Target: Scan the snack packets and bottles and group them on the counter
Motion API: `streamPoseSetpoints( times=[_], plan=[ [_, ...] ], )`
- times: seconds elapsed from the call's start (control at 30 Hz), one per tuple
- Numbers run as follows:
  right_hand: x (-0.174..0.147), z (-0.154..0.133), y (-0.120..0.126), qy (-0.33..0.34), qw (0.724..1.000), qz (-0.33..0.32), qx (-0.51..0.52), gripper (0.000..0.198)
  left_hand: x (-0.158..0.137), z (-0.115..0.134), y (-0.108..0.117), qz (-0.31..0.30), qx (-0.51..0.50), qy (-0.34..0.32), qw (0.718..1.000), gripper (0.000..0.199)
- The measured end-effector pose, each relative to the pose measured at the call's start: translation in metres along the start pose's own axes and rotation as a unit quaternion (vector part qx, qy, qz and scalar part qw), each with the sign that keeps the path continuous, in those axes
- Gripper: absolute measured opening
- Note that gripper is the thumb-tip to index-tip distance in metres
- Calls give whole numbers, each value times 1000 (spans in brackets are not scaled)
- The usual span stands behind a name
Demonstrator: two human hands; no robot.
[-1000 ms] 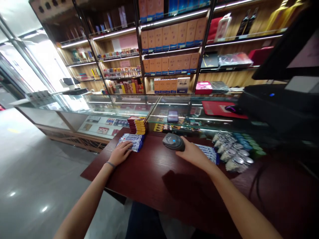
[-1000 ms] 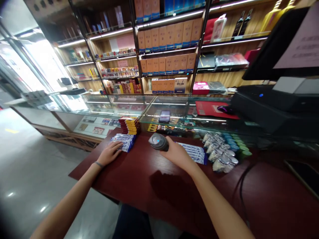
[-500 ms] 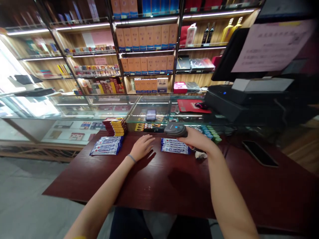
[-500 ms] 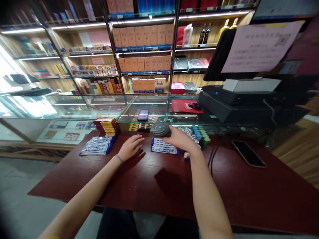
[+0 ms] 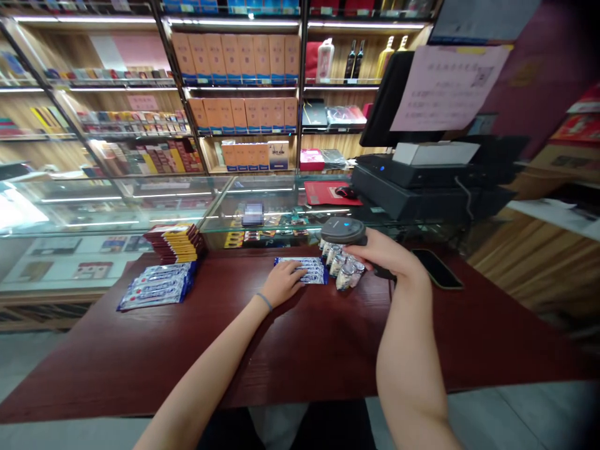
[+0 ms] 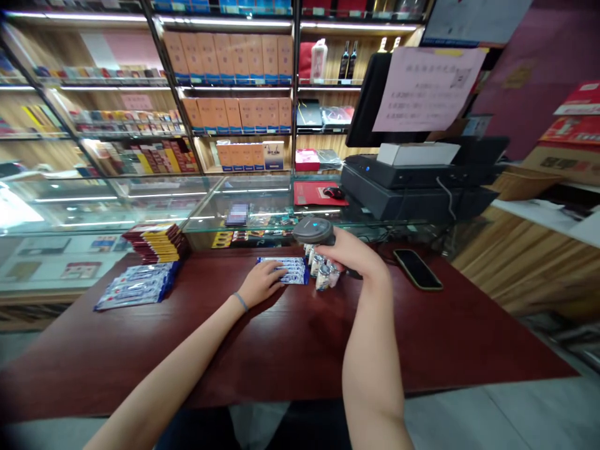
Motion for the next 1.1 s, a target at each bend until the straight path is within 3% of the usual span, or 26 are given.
streamPoseSetpoints(
  times=[0.23, 0.43, 0.57, 0.63, 0.73, 0.83, 0.9, 0.97, 1.1],
  plan=[
    [0, -4, 0, 2, 1000, 15, 17, 15, 0, 4, -4, -11, -4, -4, 1000, 25],
    [3, -3, -1, 0, 999, 30, 12, 17, -1, 10, 2, -5, -20, -13, 1000, 27],
    [6, -4, -3, 5, 999, 42, 19, 19, -5, -2, 22, 50, -108, 39, 992, 30],
    [7, -7, -6, 11, 999, 46, 23, 21, -11, -17, 36, 97, -178, 94, 975, 32],
    [11, -11, -12, 15, 998, 54, 37, 24, -29, -50, 52, 169, -314, 210, 910, 36],
    [18, -16, -24, 17, 998, 55, 38, 26, -56, -82, 56, 212, -477, 320, 791, 43],
    [24, -20, -33, 24, 997, 61, 28, 30, -74, -97, 58, 227, -568, 362, 703, 47],
    [30, -26, -44, 41, 997, 67, 18, 36, -91, -109, 61, 238, -620, 388, 639, 48],
    [42, -39, -71, 74, 994, 79, -7, 45, -119, -129, 69, 236, -638, 431, 593, 46]
  ],
)
Point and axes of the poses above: each hand's wrist, its own x-axis towards the middle knuckle, its own y-axis out of the back of the hand, z = x × y, the point moved 8 cm from there along x, towards the middle knuckle, and after that the axes turned 3 degrees about x, right-handed, at the moved point
